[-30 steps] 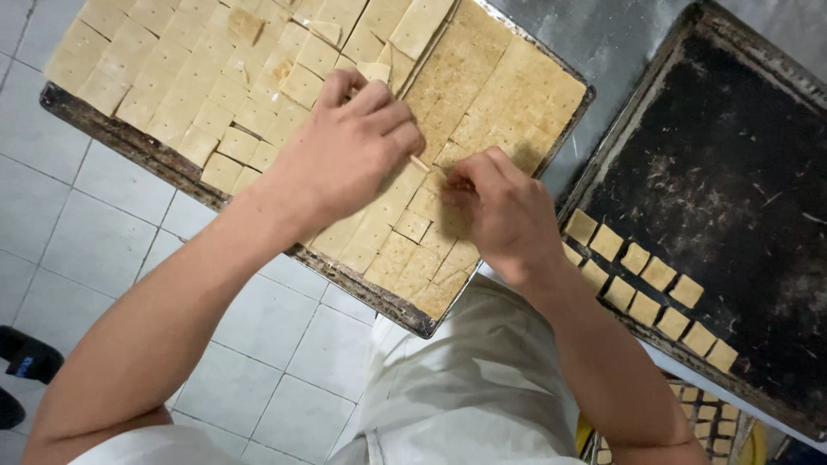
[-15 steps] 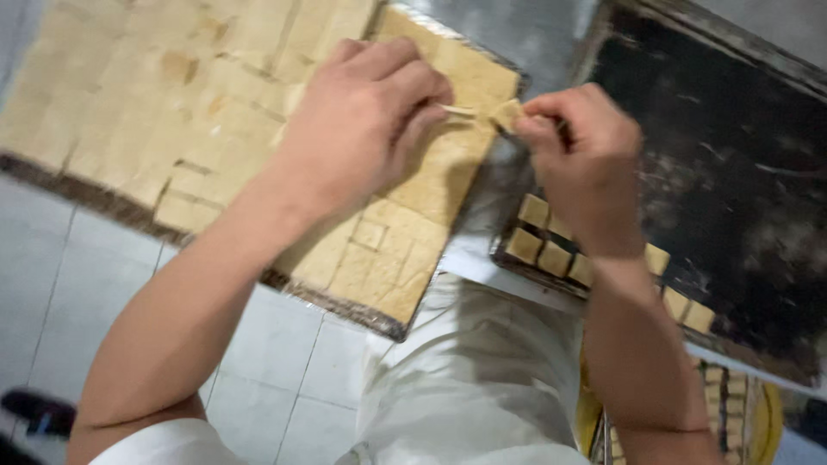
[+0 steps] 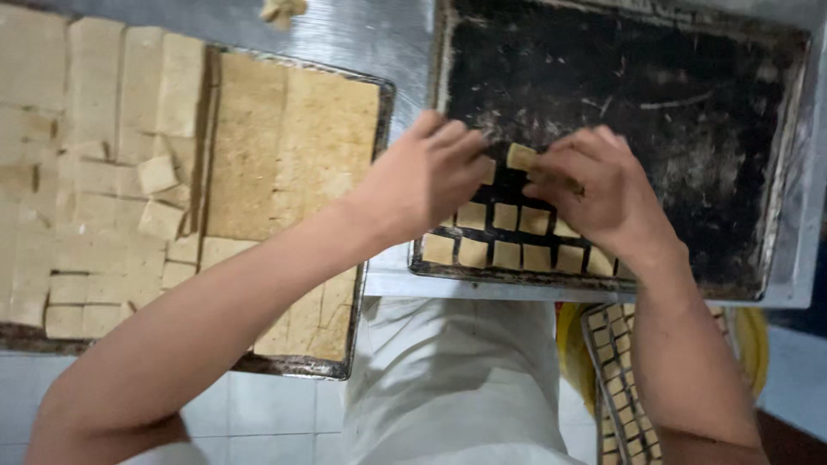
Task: The person picks up square dough pieces from a tray and places them onto another tray by hand, arranging them in rows.
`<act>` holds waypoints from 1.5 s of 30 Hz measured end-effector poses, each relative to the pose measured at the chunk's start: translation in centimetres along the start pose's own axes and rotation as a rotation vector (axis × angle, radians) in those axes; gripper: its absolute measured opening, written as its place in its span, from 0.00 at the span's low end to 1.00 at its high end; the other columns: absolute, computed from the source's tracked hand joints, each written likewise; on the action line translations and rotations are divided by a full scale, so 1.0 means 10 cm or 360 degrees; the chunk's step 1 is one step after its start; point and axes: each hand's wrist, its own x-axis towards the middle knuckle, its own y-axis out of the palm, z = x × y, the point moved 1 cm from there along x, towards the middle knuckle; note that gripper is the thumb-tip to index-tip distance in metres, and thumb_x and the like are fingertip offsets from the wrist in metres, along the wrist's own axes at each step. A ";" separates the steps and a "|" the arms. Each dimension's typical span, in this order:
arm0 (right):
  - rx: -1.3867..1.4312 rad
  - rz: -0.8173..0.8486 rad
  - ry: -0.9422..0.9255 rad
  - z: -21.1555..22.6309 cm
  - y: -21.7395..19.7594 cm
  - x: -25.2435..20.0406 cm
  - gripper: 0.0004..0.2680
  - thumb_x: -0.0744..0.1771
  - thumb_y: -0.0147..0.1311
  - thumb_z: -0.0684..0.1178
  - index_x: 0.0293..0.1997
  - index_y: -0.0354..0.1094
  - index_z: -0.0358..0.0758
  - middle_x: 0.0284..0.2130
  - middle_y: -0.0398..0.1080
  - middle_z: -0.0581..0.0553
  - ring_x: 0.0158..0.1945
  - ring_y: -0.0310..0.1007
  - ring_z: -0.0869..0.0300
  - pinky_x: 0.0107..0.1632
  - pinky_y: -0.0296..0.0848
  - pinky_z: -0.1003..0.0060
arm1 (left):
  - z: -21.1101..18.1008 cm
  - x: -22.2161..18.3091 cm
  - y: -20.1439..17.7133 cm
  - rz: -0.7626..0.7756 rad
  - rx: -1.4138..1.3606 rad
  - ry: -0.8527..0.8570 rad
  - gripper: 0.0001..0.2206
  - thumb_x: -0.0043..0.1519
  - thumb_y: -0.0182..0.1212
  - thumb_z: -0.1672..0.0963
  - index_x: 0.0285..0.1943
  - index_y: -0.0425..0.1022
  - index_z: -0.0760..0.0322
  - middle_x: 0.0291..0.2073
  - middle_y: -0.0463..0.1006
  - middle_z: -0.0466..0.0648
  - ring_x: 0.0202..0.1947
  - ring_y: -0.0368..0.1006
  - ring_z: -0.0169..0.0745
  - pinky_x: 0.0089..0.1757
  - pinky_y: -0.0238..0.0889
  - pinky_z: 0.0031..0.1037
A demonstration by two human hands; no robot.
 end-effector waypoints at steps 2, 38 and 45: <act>-0.0011 -0.0098 -0.0107 0.02 0.01 0.05 0.07 0.66 0.68 0.46 0.46 0.77 0.40 0.42 0.73 0.44 0.49 0.69 0.49 0.51 0.66 0.53 | 0.03 -0.08 0.03 -0.0008 -0.0191 -0.0091 0.13 0.62 0.61 0.55 0.53 0.79 0.62 0.45 0.74 0.48 0.51 0.67 0.44 0.55 0.60 0.38; 0.0304 -0.0075 0.0306 -0.27 -0.03 -0.43 0.12 0.66 0.65 0.46 0.54 0.77 0.38 0.48 0.70 0.43 0.52 0.68 0.52 0.55 0.70 0.57 | -0.37 0.36 0.15 0.0127 -0.0249 -0.0306 0.12 0.60 0.67 0.53 0.49 0.82 0.60 0.50 0.73 0.48 0.55 0.64 0.50 0.54 0.57 0.42; 0.0259 -0.0056 0.0333 -0.29 -0.06 -0.47 0.11 0.65 0.66 0.44 0.52 0.77 0.35 0.48 0.70 0.41 0.51 0.70 0.49 0.52 0.73 0.57 | -0.43 0.43 0.24 -0.0109 -0.0200 -0.0273 0.17 0.59 0.66 0.51 0.55 0.82 0.60 0.50 0.74 0.48 0.57 0.64 0.50 0.58 0.55 0.45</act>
